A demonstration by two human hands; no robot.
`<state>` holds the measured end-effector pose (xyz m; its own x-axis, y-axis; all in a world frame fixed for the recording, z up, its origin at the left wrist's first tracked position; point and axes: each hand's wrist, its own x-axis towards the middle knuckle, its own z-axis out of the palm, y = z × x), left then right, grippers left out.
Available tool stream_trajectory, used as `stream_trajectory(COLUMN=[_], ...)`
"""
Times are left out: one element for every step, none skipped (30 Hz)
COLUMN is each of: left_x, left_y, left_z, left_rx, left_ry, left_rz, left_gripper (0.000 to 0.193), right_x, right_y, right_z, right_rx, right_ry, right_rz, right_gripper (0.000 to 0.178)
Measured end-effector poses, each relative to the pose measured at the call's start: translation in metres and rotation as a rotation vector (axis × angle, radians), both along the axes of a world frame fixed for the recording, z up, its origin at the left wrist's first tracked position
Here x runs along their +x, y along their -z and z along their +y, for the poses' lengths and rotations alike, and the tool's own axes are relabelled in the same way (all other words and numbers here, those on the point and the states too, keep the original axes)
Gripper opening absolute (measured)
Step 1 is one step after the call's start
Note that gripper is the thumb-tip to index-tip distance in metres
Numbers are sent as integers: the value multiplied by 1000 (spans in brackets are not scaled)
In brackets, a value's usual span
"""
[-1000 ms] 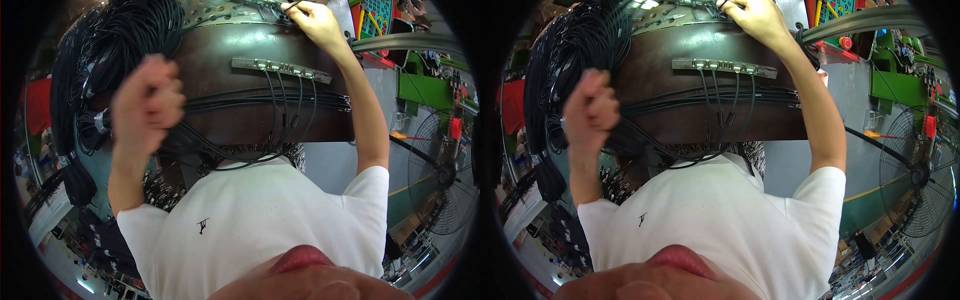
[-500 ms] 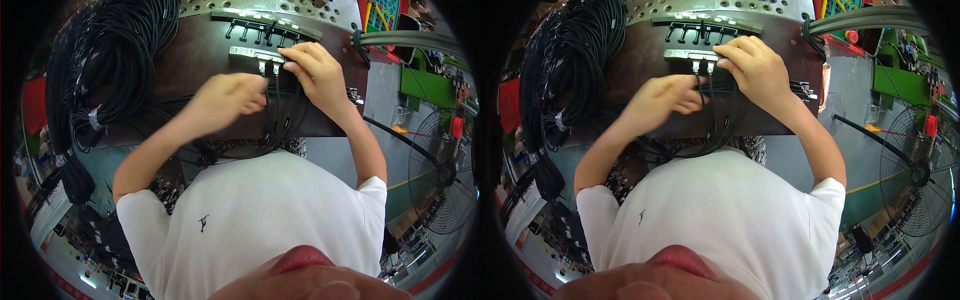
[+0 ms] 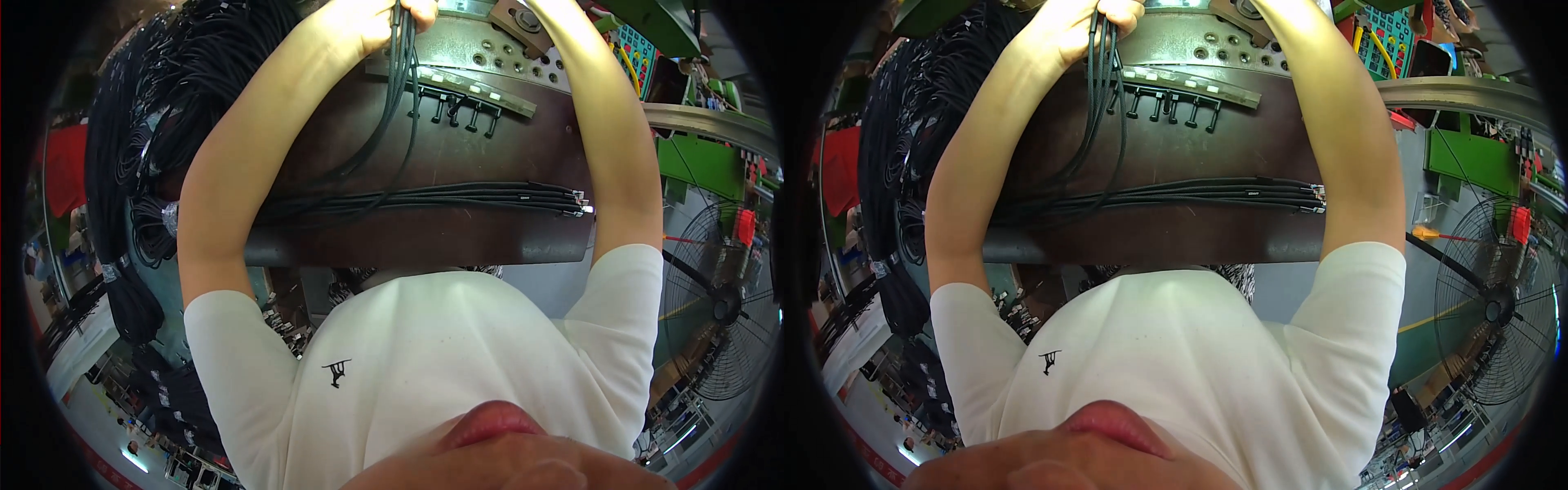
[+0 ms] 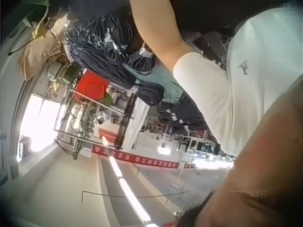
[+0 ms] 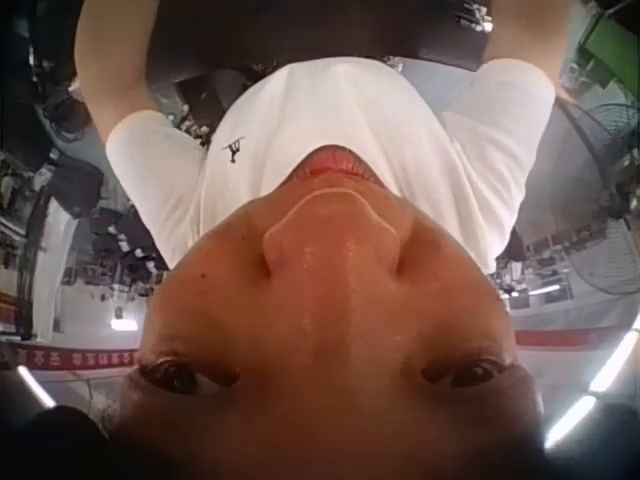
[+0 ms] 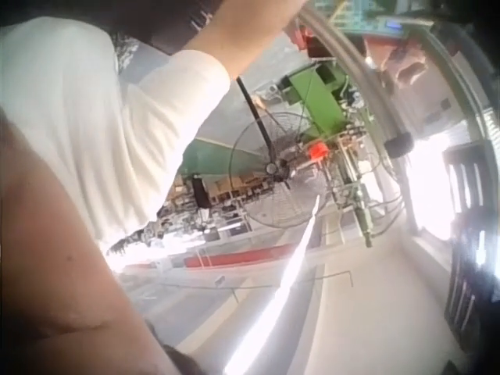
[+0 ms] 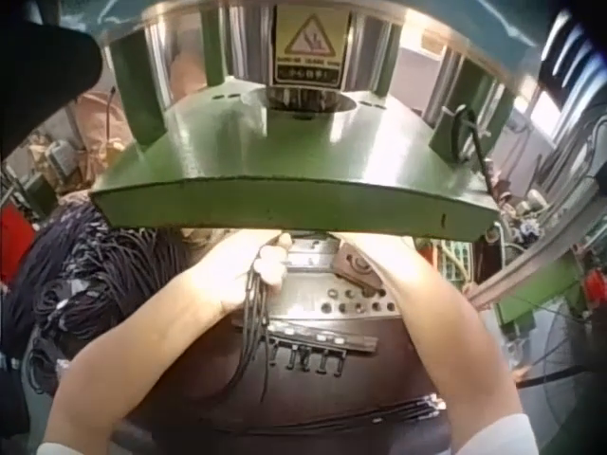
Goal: Assembling and testing electronic cables by plugging them into a fixture.
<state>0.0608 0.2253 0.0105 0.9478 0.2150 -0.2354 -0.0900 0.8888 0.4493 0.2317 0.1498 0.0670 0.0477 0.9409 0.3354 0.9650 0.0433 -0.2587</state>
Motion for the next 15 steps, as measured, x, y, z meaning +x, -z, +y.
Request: stream_trajectory(left_x=[0, 3, 6, 9, 4, 11, 2, -41, -54, -48, -30, -13, -12, -12, -9], left_y=[41, 40, 37, 33, 21, -36, -30, -28, -48, -40, -20, -16, -10, -24, -14], left_z=[8, 6, 6, 7, 1, -25, -15, -3, -16, -13, -6, -3, -3, -7, -1], left_rx=[164, 157, 268, 378, 299, 660, 1380, 2097, 1977, 1972, 2322, 2676, 1973, 1814, 1669], left_ry=[-124, -120, -188, -254, -127, -141, -155, -189, -413, -419, -564, -727, -508, -453, -484], left_rz=[-274, -274, -57, 161, 96, 725, 704, 715, 327, 342, 207, 40, 441, 344, 219], left_gripper=[21, 21, 22, 23, 26, 30, 33, 39, 38, 38, 34, 31, 22, 21, 20], right_x=[1, 5, 9, 12, 17, 26, 36, 21, 22, 3, -8, -7, 4, 4, 8], right_y=[4, 10, 15, 20, 24, 27, 39, 62, 69, 52, 46, 42, 53, 53, 56], right_z=[6, 9, 11, 11, 10, 9, -7, -19, -38, -41, -43, -39, -33, -35, -32], right_rx=[-37, -79, -120, -160, -198, -229, -226, 51, 322, 268, 173, 95, 288, 324, 246], right_ry=[28, 69, 109, 150, 193, 246, 267, -103, -404, -159, -94, -31, -100, -112, -87], right_rz=[52, 103, 153, 203, 253, 296, 287, 287, 257, -125, -187, -251, -244, -280, -275], right_gripper=[29, 29, 29, 29, 29, 30, 30, 38, 49, 45, 41, 38, 31, 29, 27])
